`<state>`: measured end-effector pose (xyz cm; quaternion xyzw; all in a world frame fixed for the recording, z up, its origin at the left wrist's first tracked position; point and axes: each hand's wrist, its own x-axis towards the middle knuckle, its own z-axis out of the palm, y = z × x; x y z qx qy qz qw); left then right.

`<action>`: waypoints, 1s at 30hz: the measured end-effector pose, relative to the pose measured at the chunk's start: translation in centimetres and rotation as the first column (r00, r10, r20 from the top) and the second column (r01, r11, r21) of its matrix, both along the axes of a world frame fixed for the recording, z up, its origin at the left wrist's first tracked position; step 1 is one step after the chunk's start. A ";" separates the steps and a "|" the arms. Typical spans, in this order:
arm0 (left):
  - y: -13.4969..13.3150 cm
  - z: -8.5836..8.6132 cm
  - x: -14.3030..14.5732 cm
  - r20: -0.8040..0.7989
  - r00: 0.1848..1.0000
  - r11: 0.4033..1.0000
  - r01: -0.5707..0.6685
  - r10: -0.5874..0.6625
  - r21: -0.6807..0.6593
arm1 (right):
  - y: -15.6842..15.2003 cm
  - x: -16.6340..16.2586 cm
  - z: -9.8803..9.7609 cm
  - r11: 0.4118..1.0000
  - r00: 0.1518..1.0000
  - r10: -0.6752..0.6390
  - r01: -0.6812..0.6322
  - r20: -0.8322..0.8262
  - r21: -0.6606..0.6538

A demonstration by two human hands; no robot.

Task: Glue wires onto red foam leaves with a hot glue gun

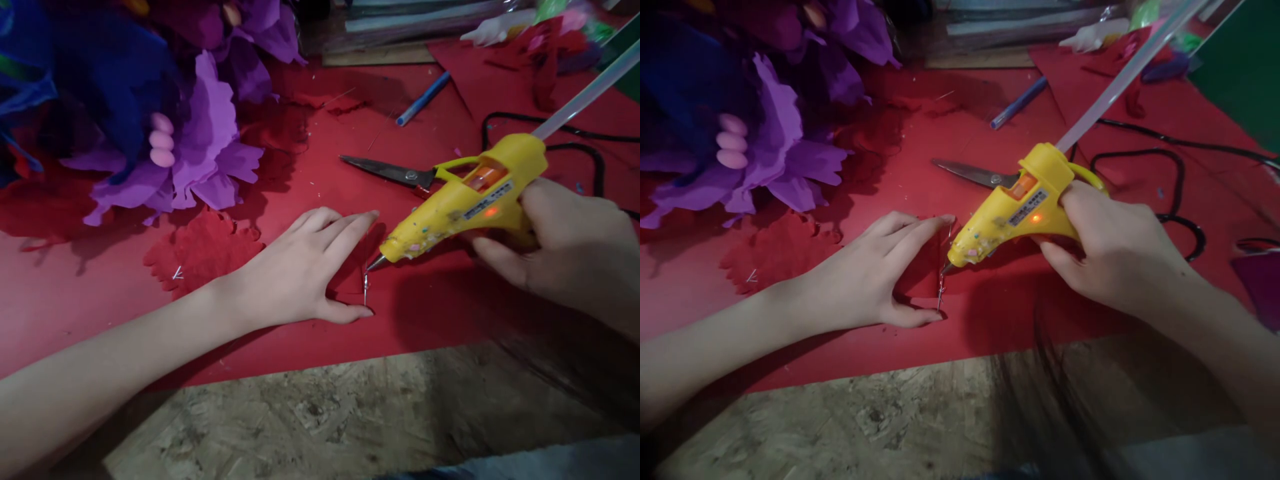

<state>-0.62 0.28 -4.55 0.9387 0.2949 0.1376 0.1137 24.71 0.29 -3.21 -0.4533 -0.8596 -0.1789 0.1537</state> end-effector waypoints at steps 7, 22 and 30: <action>-0.1 0.0 0.0 -0.008 0.999 0.999 -0.033 0.033 -0.031 | 0.1 -0.1 0.1 0.953 0.962 -0.265 0.250 -0.069 -0.171; 0.1 0.0 0.0 0.007 1.000 0.998 -0.008 0.009 -0.062 | 0.5 0.0 -0.3 0.889 0.901 -0.432 0.420 -0.031 -0.181; 0.0 0.1 0.0 0.001 1.000 0.998 -0.004 0.004 -0.067 | 0.5 0.5 -0.2 0.875 0.887 -0.461 0.454 -0.008 -0.166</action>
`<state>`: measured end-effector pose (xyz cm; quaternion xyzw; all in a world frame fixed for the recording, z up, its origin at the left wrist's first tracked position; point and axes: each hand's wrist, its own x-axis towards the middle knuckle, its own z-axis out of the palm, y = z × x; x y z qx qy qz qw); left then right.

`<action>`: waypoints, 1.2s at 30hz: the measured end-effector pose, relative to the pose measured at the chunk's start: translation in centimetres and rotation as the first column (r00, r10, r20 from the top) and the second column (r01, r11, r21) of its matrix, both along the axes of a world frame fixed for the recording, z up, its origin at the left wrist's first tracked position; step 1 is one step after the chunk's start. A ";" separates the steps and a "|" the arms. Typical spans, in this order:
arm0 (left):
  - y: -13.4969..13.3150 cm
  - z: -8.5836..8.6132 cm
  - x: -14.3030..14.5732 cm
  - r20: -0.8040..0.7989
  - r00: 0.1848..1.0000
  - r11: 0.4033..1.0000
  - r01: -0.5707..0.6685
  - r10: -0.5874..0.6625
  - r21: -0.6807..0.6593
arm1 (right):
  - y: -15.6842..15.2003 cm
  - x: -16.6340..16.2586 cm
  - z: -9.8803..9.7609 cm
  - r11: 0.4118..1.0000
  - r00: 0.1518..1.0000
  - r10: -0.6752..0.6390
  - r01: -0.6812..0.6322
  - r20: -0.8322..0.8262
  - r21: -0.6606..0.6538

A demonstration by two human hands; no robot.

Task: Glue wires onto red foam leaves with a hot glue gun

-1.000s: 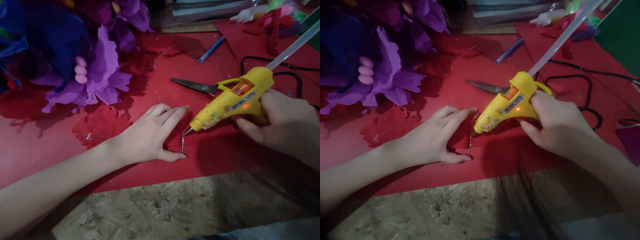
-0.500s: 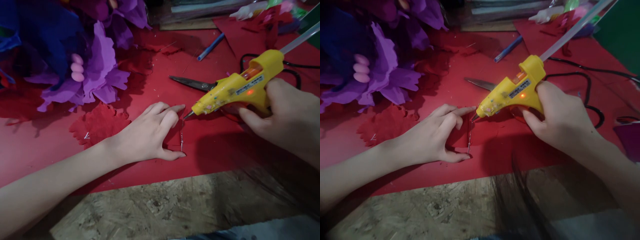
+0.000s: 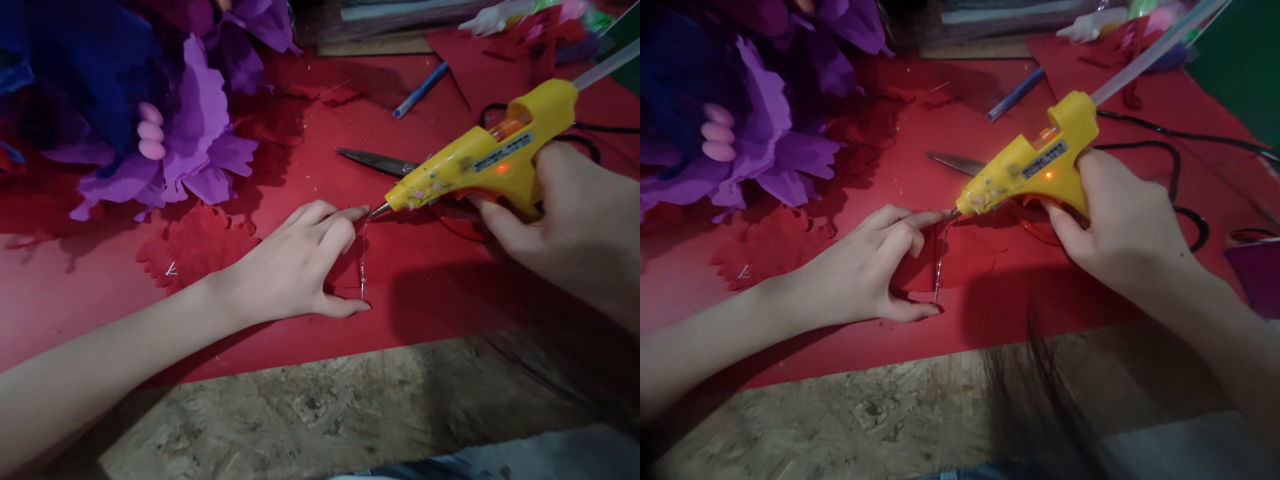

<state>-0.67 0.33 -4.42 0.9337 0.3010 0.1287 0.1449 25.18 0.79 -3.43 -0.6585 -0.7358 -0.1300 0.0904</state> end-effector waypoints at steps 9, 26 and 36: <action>0.0 -0.1 0.0 0.019 1.000 1.000 -0.002 0.002 -0.008 | -0.2 -0.9 0.6 0.999 0.996 -0.035 0.034 -0.086 -0.011; 0.0 -0.2 -0.1 0.028 1.000 1.000 0.008 -0.009 0.010 | -1.3 -1.3 0.4 0.947 0.948 0.317 -0.315 -0.020 0.067; 0.0 -0.4 -0.1 0.036 0.999 0.999 0.009 -0.010 0.030 | -1.6 -1.0 0.0 0.894 0.914 0.386 -0.405 0.127 0.190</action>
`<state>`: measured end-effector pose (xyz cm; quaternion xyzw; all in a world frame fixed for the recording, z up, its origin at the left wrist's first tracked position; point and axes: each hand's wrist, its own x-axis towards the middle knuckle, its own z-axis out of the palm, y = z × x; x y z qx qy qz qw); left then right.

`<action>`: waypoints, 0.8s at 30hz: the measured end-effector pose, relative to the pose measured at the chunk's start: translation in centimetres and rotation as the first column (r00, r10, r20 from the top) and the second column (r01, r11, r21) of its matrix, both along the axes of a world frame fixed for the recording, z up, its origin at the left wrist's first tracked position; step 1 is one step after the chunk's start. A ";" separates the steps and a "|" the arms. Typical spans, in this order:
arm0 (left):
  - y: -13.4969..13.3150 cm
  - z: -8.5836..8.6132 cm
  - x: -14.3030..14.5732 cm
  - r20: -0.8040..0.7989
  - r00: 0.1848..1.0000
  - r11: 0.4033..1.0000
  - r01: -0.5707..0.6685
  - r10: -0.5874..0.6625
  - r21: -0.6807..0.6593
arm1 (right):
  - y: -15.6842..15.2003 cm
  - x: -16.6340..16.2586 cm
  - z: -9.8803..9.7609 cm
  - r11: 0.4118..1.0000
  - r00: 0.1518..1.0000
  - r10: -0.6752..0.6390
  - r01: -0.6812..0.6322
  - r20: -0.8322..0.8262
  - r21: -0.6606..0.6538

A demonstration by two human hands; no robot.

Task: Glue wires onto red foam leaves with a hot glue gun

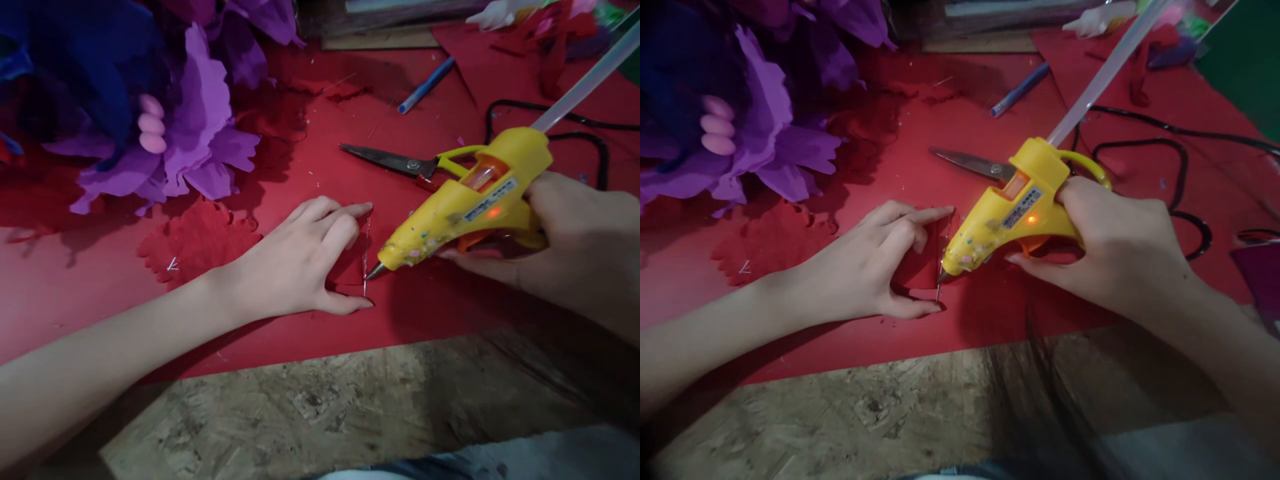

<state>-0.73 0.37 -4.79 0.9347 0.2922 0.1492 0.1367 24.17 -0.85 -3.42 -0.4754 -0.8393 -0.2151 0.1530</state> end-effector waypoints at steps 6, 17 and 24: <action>-0.1 0.0 0.0 0.013 1.000 1.000 0.009 -0.009 0.009 | 0.2 -0.2 0.0 0.990 0.992 -0.120 0.116 -0.041 -0.074; 0.0 0.0 0.0 -0.009 1.000 1.000 -0.001 0.001 0.006 | 0.0 -0.4 -0.1 0.982 0.985 -0.172 0.169 -0.031 -0.085; 0.0 0.0 0.0 -0.009 1.000 1.000 -0.004 0.004 0.002 | 0.2 -0.5 0.5 0.903 0.920 -0.387 0.365 -0.061 -0.227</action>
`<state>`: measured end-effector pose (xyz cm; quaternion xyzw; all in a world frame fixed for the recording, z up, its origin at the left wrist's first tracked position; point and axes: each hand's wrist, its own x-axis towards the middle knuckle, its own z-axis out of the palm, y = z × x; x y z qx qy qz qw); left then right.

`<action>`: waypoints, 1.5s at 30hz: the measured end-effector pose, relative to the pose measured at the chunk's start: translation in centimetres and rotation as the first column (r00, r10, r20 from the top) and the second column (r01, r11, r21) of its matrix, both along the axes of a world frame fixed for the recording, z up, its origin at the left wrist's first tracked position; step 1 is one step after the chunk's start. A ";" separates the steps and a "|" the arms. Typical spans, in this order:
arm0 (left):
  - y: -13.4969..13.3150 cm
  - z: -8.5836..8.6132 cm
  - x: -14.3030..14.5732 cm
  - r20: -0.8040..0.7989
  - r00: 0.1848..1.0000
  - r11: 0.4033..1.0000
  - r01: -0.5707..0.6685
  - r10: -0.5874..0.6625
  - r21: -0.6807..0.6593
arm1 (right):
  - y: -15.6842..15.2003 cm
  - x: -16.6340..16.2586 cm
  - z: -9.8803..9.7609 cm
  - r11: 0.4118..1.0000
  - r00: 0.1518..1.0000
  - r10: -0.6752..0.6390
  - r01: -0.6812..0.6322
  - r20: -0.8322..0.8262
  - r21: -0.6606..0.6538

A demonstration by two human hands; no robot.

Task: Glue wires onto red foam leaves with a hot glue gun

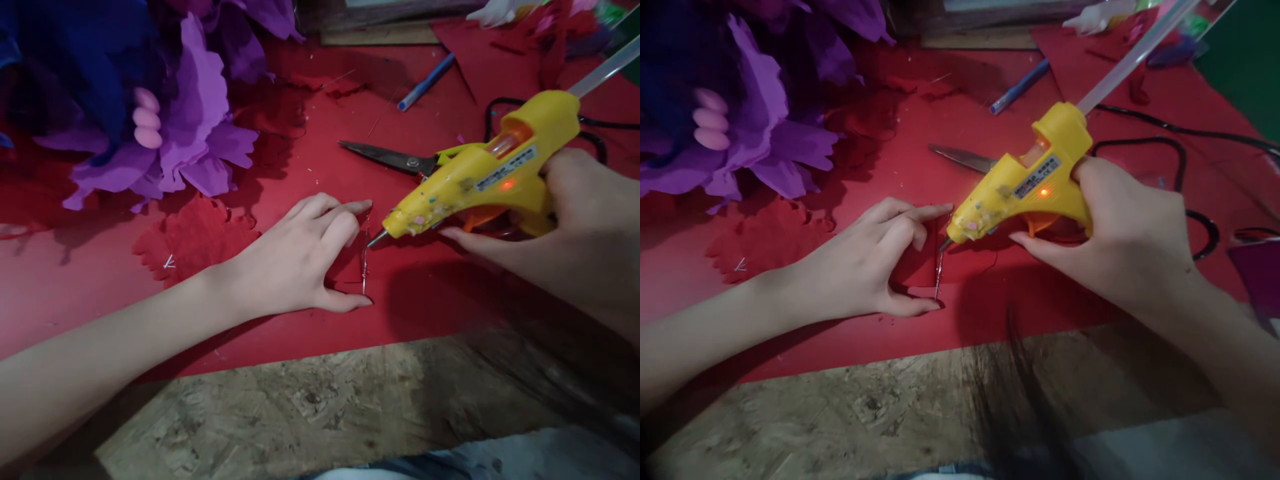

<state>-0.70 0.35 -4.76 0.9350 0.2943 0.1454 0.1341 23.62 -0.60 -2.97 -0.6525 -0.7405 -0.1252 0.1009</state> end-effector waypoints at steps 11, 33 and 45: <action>0.1 0.0 0.0 -0.011 1.000 1.000 0.017 -0.017 0.023 | 0.6 0.1 -0.1 0.995 0.996 -0.094 0.094 0.006 -0.028; 0.1 0.1 0.0 -0.032 0.999 1.000 0.018 -0.018 0.000 | 0.6 -0.4 -0.2 1.000 1.000 -0.015 0.016 -0.021 0.019; 0.1 -0.1 -0.1 -0.010 1.000 1.000 0.028 -0.028 0.008 | 0.9 0.2 -0.4 0.993 0.995 -0.098 0.100 -0.029 0.062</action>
